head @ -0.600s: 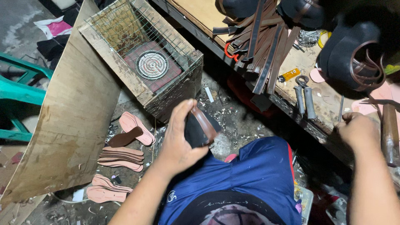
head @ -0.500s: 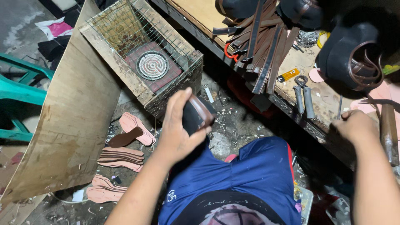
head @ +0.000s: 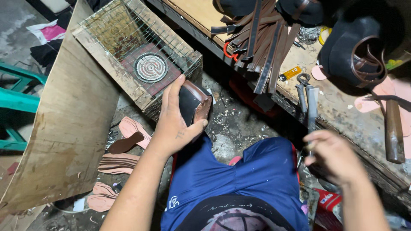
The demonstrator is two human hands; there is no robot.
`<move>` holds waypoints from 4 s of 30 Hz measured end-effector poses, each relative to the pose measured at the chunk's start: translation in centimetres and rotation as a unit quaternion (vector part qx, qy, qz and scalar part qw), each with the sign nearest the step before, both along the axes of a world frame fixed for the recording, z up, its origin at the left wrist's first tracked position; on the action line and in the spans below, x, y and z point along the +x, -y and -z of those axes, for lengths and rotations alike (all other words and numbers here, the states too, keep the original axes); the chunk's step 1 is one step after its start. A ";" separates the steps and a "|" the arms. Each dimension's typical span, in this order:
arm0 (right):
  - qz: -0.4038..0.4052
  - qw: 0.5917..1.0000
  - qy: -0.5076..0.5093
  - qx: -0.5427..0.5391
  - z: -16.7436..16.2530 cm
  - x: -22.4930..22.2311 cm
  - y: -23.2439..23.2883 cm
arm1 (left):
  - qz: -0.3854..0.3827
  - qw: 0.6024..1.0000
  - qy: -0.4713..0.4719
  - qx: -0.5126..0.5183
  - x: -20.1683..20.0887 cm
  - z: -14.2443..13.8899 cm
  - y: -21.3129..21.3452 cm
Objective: The person sits on the floor of a shoe workshop and shapes a shoe upper over a wooden last on their lap. They use pincers to pull and grip the upper material, trim excess material, and hammer along the edge to secure the upper to the sole, turning the shoe to work around it.
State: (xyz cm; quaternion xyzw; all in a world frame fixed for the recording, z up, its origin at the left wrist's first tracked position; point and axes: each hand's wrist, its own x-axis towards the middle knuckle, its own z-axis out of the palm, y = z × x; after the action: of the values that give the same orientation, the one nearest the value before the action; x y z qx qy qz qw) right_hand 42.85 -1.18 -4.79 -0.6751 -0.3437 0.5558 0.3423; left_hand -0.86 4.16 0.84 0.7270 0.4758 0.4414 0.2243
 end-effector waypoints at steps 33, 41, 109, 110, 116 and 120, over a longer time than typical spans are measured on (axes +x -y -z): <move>-0.081 0.922 -0.370 -0.079 -9.5 -21.9 2.3 | 0.044 0.998 -0.008 0.043 1.2 -1.4 3.9; -0.118 0.954 -0.277 0.000 -8.6 -22.3 2.3 | 0.096 0.993 0.027 0.062 -0.2 -1.6 4.9; -0.122 0.950 -0.267 0.111 -6.1 -21.5 1.4 | -0.096 0.995 0.022 0.002 2.2 -1.5 8.5; -0.098 0.947 -0.295 0.085 -5.5 -21.4 1.5 | -0.112 0.993 0.027 0.011 2.7 -1.3 8.7; -0.043 0.956 -0.289 -0.011 -5.7 -20.4 2.5 | -0.188 0.974 0.013 0.130 5.7 -0.8 9.8; -0.107 0.984 -0.138 0.038 -7.2 -19.0 1.2 | -0.155 0.977 -0.028 0.145 5.7 -1.2 10.0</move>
State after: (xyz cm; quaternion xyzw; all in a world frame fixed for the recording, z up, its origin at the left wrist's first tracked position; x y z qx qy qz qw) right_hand 23.84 -2.42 2.37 -0.5374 -0.3841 0.6640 0.3503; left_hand 4.83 -5.88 2.02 0.6816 0.5195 0.5143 0.0322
